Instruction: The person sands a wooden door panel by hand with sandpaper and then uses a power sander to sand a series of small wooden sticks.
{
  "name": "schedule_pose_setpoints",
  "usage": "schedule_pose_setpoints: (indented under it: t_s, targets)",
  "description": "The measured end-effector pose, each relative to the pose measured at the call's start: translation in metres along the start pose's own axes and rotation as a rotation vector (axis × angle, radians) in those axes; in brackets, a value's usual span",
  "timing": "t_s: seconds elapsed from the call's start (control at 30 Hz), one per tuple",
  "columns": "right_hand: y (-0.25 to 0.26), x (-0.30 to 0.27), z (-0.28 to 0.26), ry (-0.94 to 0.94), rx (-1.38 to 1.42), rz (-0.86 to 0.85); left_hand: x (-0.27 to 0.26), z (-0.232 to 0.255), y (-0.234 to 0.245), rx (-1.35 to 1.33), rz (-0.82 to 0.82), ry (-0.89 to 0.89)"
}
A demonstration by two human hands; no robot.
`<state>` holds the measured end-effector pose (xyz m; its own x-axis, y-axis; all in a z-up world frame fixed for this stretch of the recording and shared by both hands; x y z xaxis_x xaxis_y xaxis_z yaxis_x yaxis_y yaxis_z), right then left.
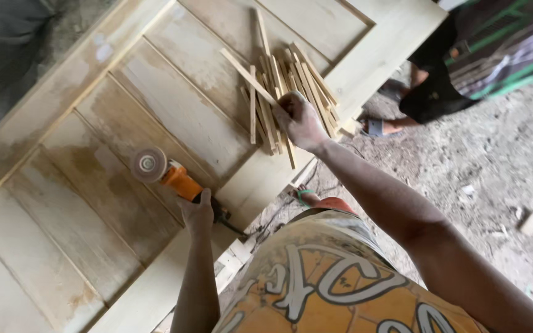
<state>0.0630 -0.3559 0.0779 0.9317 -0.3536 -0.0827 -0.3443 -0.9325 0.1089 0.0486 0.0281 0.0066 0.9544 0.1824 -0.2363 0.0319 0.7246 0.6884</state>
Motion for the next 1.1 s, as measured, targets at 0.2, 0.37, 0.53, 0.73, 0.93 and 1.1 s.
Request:
schedule_pose_setpoints:
  t_s: [0.2, 0.37, 0.53, 0.73, 0.93, 1.1]
  targets:
    - [0.019, -0.104, 0.008, -0.282, -0.132, 0.060, 0.000, -0.004, -0.002, -0.061, -0.039, -0.070]
    - [0.027, -0.141, 0.000, -0.288, 0.057, 0.130, 0.013, -0.026, -0.009, -0.030, -0.079, -0.118]
    - [0.039, -0.143, -0.012, -0.265, 0.012, 0.136, 0.020, -0.035, -0.014, -0.046, -0.086, -0.127]
    - [0.039, -0.136, -0.029, -0.166, 0.100, 0.078, 0.019, -0.035, -0.008, -0.102, -0.061, -0.134]
    - [0.072, -0.119, -0.031, -0.161, 0.030, 0.039, 0.039, -0.057, -0.013, -0.018, 0.031, -0.229]
    - [0.125, -0.097, -0.012, -0.203, 0.079, 0.016, 0.034, -0.055, -0.009, -0.102, 0.068, -0.184]
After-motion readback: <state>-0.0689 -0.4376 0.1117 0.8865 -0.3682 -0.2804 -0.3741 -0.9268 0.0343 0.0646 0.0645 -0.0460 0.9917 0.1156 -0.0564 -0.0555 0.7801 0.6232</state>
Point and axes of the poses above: each hand's wrist, its own x-axis towards the middle knuckle, its own y-axis out of the back of the hand, z = x × y, the point moved 5 cm from there along x, towards the middle knuckle, and after that the axes turned 8 degrees about -y, right-handed, at the moved point
